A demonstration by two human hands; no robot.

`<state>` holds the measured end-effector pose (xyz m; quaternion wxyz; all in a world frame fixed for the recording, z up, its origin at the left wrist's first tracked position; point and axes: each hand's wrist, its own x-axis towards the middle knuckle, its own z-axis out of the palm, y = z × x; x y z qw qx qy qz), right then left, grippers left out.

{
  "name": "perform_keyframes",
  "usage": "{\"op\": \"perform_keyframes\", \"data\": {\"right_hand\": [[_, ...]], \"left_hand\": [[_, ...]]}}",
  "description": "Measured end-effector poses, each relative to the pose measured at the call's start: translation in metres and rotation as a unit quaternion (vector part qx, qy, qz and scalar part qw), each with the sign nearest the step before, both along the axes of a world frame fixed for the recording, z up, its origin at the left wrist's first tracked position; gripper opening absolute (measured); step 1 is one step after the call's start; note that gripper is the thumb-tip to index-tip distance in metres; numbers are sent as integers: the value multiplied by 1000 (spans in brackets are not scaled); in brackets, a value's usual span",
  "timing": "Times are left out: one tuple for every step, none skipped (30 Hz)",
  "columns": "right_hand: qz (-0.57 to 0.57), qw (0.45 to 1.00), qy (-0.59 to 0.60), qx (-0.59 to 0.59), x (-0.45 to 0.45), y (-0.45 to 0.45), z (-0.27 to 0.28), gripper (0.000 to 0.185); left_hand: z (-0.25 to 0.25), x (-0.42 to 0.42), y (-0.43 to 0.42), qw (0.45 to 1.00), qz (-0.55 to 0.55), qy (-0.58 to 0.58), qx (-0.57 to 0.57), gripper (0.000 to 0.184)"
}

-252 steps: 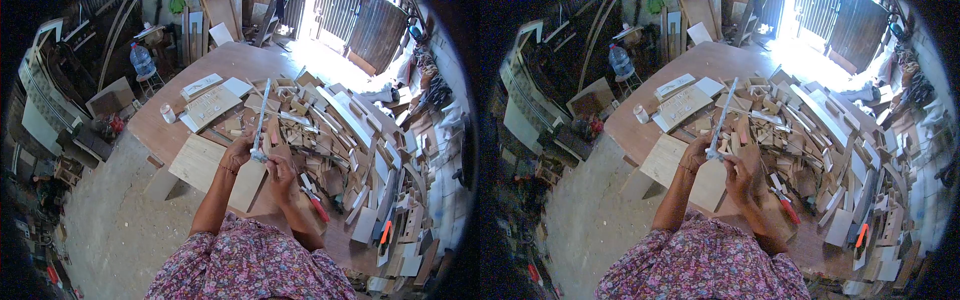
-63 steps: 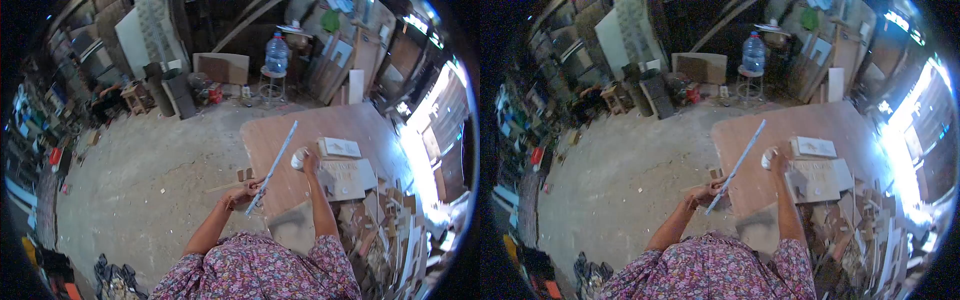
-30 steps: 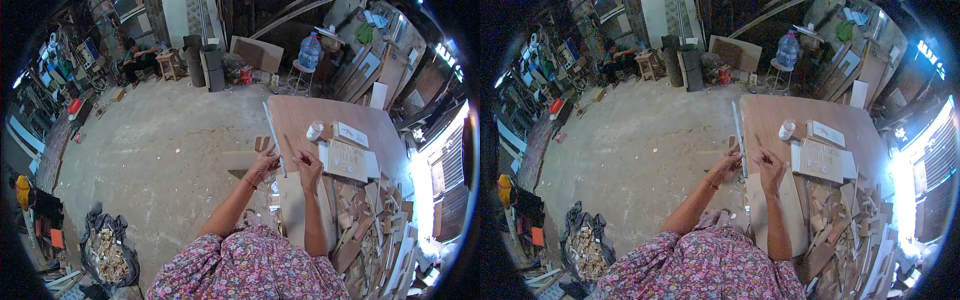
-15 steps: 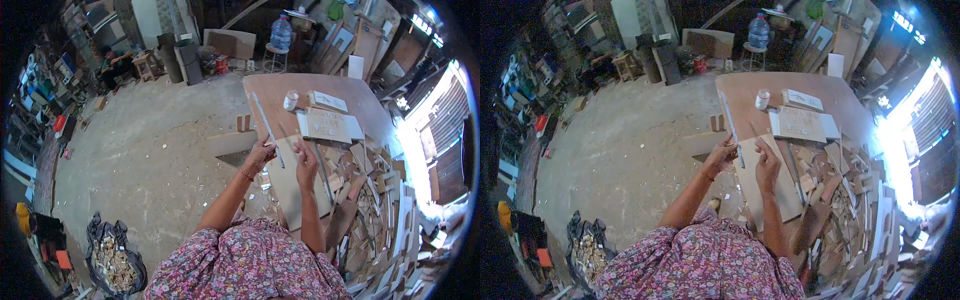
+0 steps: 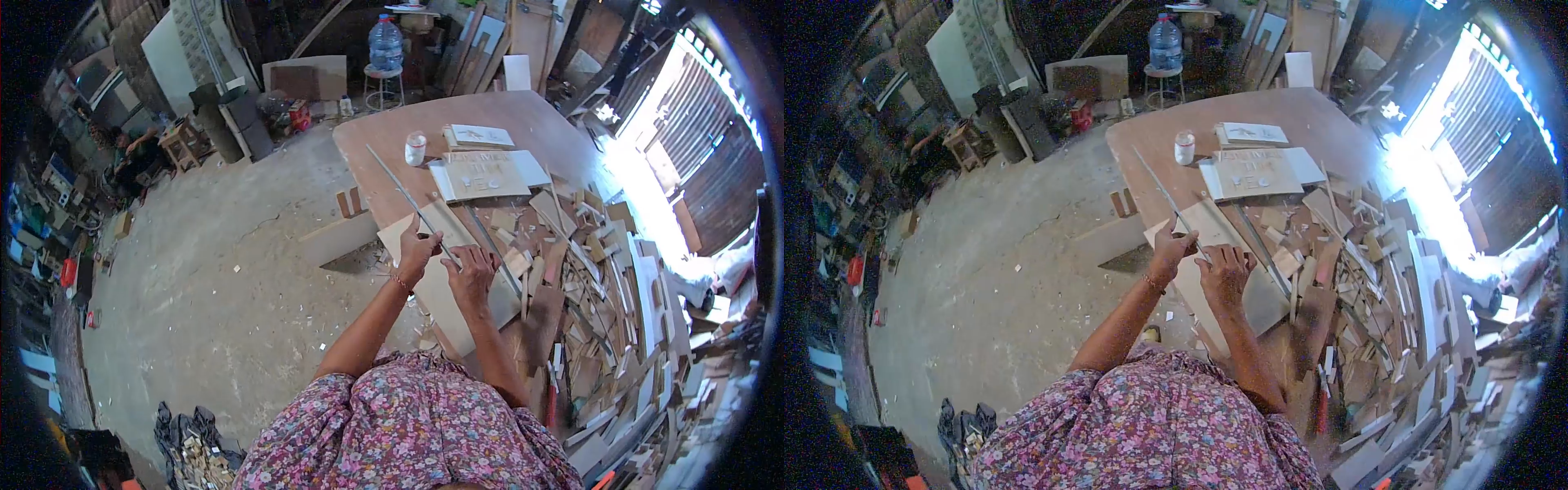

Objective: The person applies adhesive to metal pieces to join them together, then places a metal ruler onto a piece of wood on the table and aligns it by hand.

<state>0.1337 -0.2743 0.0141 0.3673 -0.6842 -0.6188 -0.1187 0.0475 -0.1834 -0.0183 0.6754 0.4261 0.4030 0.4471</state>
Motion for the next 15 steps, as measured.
{"op": "perform_keyframes", "data": {"right_hand": [[-23,1000,2,3,2,-2,-1,21],[-29,1000,1,4,6,-2,-2,21],[-37,999,13,17,12,-4,-4,18],[-45,998,24,30,17,-5,-6,16],[-51,998,23,30,23,-6,-7,16],[-61,996,63,-1,29,-5,-7,14],[-70,992,103,-33,34,-5,-7,13],[-74,991,103,-33,38,-4,-5,13],[-63,990,126,-11,42,-2,-2,11],[-53,987,149,10,47,-1,1,10],[-60,993,97,12,56,3,-5,10],[-63,993,96,11,63,7,-7,10],[-72,995,67,22,69,12,-8,12],[-80,996,38,33,73,15,-9,14],[-53,996,74,24,74,14,-2,18]], "left_hand": [[-2,4,0,1000,-6,-1,1,71],[-5,8,0,993,-1,102,58,72],[-3,12,-2,972,4,204,115,72],[-2,15,-5,972,-3,202,116,72],[-1,18,-8,937,26,304,173,71],[1,20,-11,886,55,399,228,69],[0,21,-11,887,51,398,229,69],[-1,21,-11,870,62,417,255,66],[-3,19,-10,853,73,435,280,64],[-7,18,-9,853,69,434,281,64],[-12,17,-8,832,84,440,326,61],[-12,16,-8,809,99,444,371,58],[-11,15,-10,806,98,445,378,46],[-13,14,-10,807,95,445,376,46],[-13,13,-10,784,95,463,402,44]]}}
